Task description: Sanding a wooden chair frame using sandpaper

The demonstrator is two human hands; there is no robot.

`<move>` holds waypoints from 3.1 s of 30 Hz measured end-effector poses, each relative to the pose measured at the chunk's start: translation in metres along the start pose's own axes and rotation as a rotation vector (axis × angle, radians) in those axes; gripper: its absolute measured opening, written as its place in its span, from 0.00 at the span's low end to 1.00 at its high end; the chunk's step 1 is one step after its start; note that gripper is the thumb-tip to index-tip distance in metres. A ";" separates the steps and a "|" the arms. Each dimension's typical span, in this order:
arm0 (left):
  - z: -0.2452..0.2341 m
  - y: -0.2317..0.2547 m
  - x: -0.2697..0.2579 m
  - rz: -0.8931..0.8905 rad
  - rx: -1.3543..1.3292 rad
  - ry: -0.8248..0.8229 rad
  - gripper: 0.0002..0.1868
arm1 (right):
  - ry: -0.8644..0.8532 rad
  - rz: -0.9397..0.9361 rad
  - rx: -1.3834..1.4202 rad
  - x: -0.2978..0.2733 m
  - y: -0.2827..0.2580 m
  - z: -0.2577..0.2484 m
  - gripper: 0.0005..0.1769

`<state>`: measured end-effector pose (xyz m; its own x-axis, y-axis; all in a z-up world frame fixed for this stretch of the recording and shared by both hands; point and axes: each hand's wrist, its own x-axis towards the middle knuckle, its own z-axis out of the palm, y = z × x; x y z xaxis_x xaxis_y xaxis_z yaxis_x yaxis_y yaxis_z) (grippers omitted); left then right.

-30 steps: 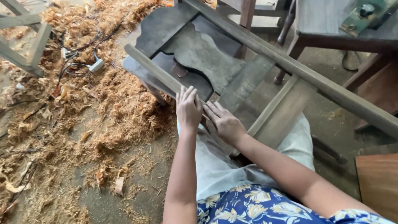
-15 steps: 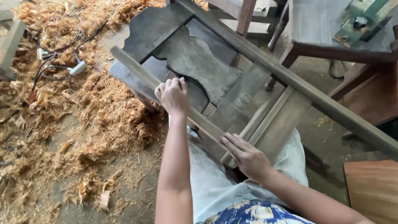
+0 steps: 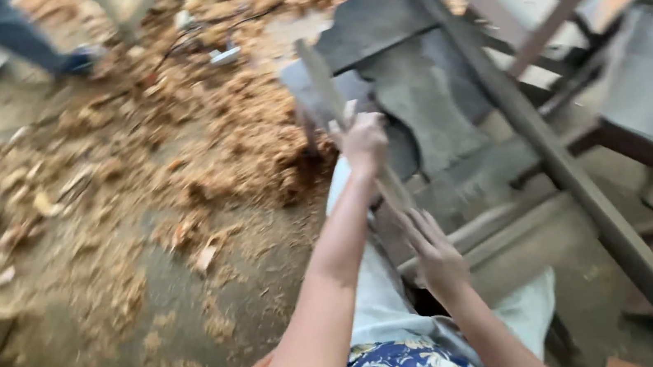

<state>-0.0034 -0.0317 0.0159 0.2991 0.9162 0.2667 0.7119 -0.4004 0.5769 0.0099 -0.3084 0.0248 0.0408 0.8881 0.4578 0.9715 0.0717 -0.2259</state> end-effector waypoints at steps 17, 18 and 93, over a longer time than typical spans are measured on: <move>-0.018 0.022 -0.003 0.035 0.118 -0.151 0.12 | -0.014 0.107 0.017 0.021 0.028 0.047 0.30; -0.025 0.025 -0.004 0.011 0.109 -0.192 0.12 | 0.020 0.033 -0.026 0.014 0.021 0.037 0.30; 0.001 0.001 -0.009 0.063 0.126 0.055 0.10 | 0.095 0.103 -0.180 0.003 -0.007 0.016 0.26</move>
<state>-0.0047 -0.0399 0.0136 0.3134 0.8855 0.3430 0.7677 -0.4488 0.4574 -0.0009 -0.2988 0.0140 0.1556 0.8394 0.5208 0.9867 -0.1072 -0.1220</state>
